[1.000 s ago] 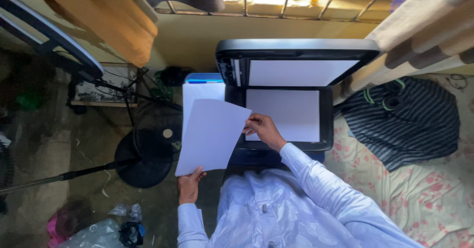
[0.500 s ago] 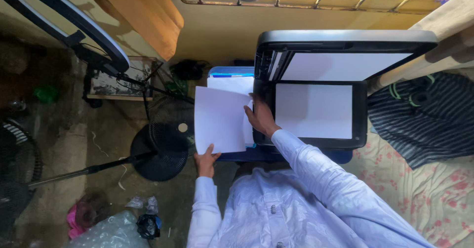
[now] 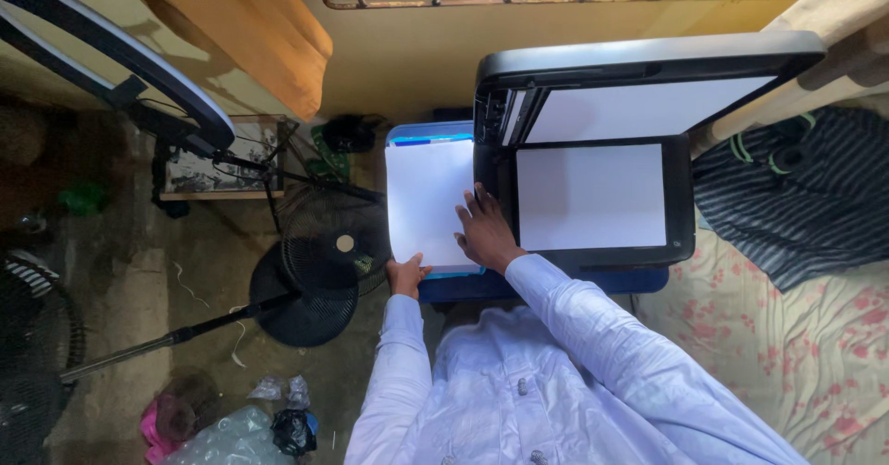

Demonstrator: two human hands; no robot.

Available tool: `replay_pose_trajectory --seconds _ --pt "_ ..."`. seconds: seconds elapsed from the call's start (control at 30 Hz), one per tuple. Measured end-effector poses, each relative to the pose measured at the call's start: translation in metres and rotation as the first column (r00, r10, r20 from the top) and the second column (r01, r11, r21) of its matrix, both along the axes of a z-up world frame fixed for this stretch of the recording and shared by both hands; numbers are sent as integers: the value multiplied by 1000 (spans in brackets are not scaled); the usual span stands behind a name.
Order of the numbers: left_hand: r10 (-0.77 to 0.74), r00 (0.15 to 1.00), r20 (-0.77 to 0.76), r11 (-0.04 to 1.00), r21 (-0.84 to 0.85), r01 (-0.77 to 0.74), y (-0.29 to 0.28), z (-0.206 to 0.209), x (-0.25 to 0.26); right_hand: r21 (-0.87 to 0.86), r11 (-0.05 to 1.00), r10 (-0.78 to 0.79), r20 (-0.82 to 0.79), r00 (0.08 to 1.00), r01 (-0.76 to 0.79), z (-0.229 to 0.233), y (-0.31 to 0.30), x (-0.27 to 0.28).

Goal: The person opens a printer and repeatedly places sheets of paper into the input tray one at a time. The person continues loading paper until the tray is filled, then closes the printer lid.

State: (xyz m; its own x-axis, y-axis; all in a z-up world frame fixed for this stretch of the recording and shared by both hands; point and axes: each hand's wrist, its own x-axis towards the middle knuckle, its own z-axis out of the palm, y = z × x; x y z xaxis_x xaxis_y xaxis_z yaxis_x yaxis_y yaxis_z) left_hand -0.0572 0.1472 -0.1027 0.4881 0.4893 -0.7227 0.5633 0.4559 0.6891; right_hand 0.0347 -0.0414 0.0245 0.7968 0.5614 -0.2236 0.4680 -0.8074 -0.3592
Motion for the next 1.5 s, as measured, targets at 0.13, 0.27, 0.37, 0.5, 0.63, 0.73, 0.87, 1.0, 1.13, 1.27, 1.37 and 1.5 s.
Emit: replay_pose_trajectory --seconds 0.13,0.27,0.37,0.5,0.63,0.73,0.87,1.0,1.13,1.27,1.37,1.5 --pt "-27 997 72 994 -103 34 2 -3 -2 73 997 -16 -1 1000 16 5 -8 -4" --pt "-180 984 8 975 -133 179 -5 -4 -10 209 978 -15 38 999 6 12 -27 -10" --pt "-290 949 -123 955 -95 280 -20 -4 -22 314 947 -81 27 996 69 13 -56 -19" --pt "-384 875 -296 916 -7 400 -43 5 -34 386 894 -247 -2 969 229 6 -115 -39" --pt "-451 838 -307 669 506 545 -79 34 -22 337 860 -428 67 901 384 -9 -189 -48" --pt "-464 864 -197 486 759 434 -121 65 10 293 820 -535 85 841 492 -19 -238 -47" --pt "-590 797 -125 387 823 416 -174 98 58 250 825 -552 164 817 507 -26 -278 -30" --pt "-657 706 -265 173 858 484 -207 103 103 164 866 -497 181 849 472 -26 -296 -9" --pt "-591 700 -402 154 795 587 -224 90 119 58 904 -428 140 893 424 -20 -300 3" --pt "-556 729 -399 104 837 538 -230 75 122 52 926 -378 127 917 374 -16 -300 -1" --pt "-531 783 -322 166 867 469 -226 70 128 71 936 -350 133 927 344 -14 -300 1" --pt "-471 876 -106 433 837 335 -220 74 122 76 942 -334 87 939 328 -13 -302 1"
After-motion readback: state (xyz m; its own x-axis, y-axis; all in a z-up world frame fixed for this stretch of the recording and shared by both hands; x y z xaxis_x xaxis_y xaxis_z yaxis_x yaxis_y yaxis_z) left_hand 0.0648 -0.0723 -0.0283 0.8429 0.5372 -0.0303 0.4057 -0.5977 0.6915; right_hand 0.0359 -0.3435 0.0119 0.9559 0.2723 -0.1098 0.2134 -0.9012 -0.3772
